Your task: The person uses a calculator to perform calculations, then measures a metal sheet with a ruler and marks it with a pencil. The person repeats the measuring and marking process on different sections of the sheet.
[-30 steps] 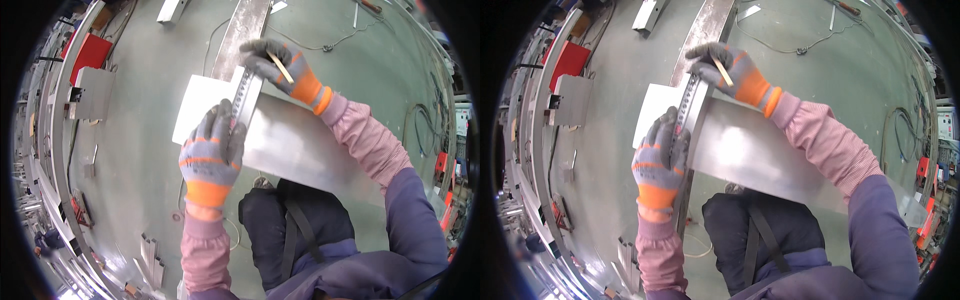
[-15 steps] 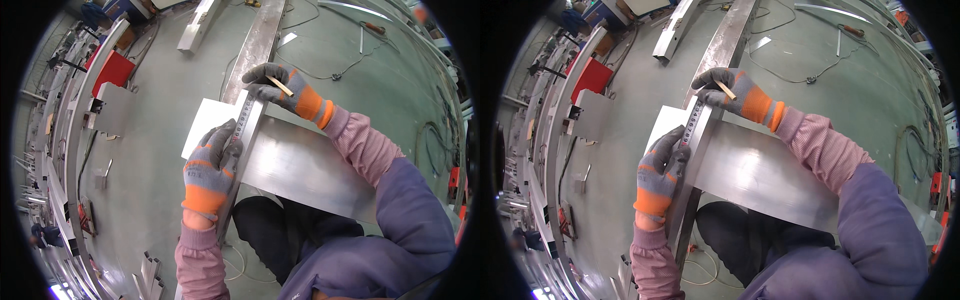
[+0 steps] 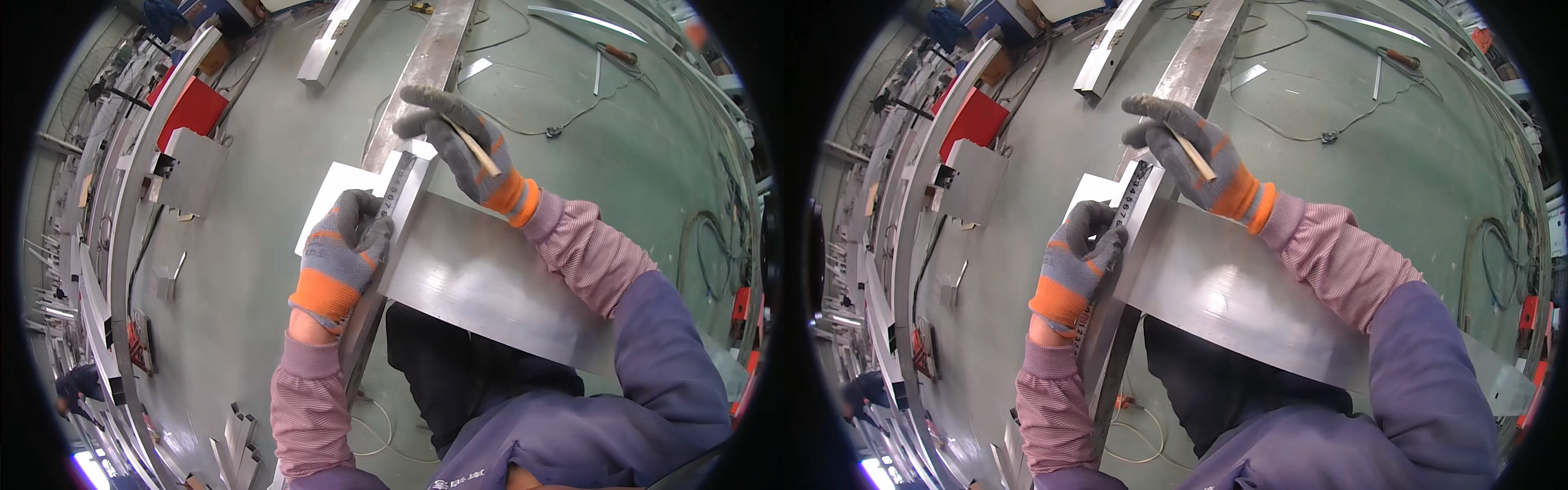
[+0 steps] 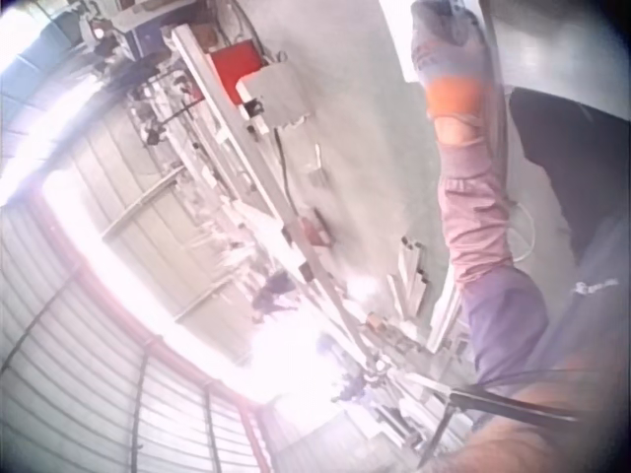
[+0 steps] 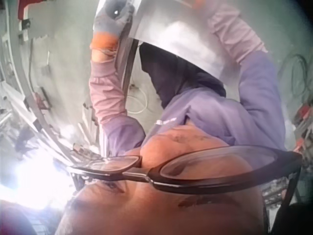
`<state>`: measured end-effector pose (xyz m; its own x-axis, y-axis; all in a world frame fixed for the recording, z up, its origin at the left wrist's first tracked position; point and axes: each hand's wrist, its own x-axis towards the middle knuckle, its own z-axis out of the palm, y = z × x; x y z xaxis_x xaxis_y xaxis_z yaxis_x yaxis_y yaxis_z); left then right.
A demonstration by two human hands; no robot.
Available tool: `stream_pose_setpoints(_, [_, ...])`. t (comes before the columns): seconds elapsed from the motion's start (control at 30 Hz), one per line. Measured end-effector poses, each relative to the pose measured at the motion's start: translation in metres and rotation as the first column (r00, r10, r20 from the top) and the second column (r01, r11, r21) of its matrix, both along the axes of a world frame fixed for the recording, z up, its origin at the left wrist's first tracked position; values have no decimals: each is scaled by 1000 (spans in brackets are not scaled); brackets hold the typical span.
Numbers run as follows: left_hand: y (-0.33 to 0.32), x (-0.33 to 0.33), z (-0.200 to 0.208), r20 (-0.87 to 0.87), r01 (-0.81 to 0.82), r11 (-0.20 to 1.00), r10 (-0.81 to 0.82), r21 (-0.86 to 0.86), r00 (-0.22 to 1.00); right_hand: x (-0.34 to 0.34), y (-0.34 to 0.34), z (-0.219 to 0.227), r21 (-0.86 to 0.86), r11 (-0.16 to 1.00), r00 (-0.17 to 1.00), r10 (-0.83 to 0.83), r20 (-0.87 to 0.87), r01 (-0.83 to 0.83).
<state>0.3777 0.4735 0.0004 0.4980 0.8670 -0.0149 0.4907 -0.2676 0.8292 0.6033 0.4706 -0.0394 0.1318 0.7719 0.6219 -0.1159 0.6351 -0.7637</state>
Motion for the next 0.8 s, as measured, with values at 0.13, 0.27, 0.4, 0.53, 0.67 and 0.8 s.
stream_pose_setpoints(0.13, [6, -5, 0, 61, 39, 998, -36, -42, 997, -14, -9, 9, -111, 993, 999, 45, 3, -44])
stream_pose_setpoints(0.27, [12, -14, 1, -15, 75, 997, -76, -36, 997, -9, -19, 25, -308, 942, 980, 172, 97, -135])
stream_pose_setpoints(0.4, [11, -13, 7, -99, 96, 995, -93, 17, 991, -6, -19, 26, -218, 968, 950, 180, 256, -125])
stream_pose_setpoints(0.53, [7, -13, 1, -79, 10, 1000, -11, -18, 997, -2, -20, 25, -280, 956, 940, 174, 294, -89])
stream_pose_setpoints(0.67, [5, -8, 8, -122, 15, 999, -19, -30, 992, -3, -21, 25, -248, 969, 905, 123, 407, -21])
stream_pose_setpoints(0.8, [5, -10, 6, -103, 15, 1000, -17, -18, 995, -5, -22, 31, -292, 956, 898, 146, 415, -21])
